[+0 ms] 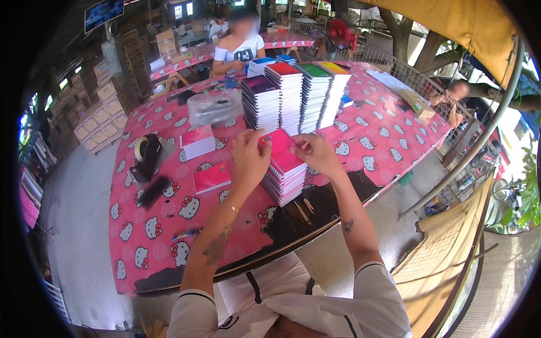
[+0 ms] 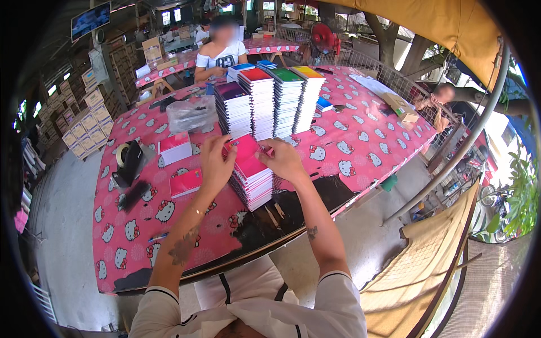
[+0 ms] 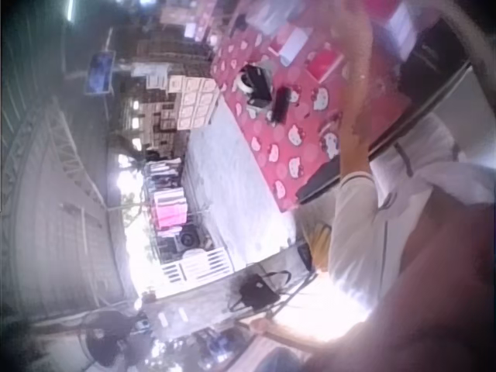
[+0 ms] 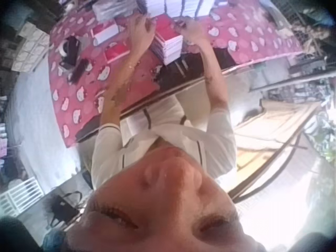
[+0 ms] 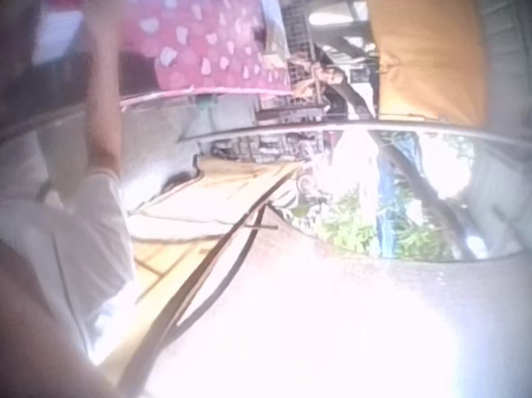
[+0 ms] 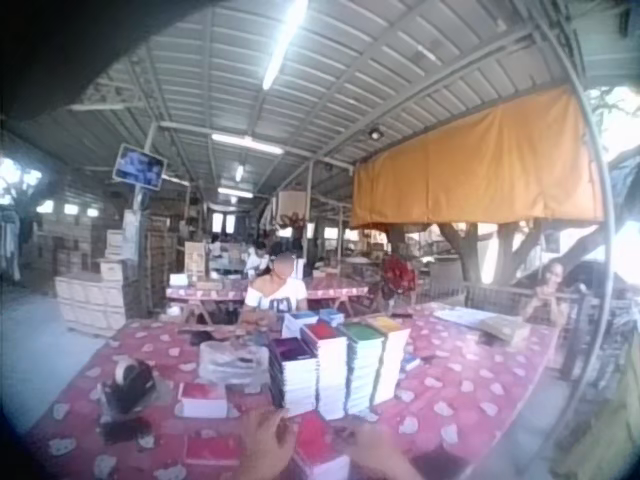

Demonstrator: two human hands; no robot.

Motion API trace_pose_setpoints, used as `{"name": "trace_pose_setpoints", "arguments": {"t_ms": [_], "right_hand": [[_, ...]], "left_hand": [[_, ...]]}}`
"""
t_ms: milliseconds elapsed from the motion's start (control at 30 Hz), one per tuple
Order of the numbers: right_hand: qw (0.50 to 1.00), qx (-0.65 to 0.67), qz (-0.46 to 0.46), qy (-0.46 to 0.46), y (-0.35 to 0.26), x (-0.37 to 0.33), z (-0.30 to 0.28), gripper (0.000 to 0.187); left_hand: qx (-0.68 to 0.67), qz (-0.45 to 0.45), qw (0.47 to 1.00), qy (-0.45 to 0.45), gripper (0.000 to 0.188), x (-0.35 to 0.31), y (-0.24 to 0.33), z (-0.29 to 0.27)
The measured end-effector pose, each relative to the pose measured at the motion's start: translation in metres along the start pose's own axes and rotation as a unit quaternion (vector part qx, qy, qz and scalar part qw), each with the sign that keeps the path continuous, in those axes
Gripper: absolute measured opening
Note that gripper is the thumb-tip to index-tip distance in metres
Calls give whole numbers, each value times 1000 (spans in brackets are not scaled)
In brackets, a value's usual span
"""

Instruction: The person is peeling small labels and applying them to the front covers of pink notebooks before stacking them in a pile on the table.

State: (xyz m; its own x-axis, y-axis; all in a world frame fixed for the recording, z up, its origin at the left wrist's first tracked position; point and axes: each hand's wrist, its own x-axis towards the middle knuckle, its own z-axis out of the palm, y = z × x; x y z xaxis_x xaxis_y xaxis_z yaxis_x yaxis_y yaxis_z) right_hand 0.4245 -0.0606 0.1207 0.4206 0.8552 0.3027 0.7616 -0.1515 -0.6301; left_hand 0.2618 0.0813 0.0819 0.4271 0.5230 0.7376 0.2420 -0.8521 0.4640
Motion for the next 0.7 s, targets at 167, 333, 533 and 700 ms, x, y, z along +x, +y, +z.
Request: {"name": "trace_pose_setpoints", "arguments": {"t_ms": [167,333,533,700], "right_hand": [[960,275,26,-54,13,14,11,61],[882,419,57,-208,21,25,22,81],[893,398,53,-202,23,25,31,80],[896,384,68,-213,24,26,22,82]], "left_hand": [[-257,-225,937,81,66,-43,10,7],[-275,-282,919,-5,87,-54,38,32],[-277,-297,914,11,91,-56,37,39],[-268,-271,924,23,88,-54,44,41]]}}
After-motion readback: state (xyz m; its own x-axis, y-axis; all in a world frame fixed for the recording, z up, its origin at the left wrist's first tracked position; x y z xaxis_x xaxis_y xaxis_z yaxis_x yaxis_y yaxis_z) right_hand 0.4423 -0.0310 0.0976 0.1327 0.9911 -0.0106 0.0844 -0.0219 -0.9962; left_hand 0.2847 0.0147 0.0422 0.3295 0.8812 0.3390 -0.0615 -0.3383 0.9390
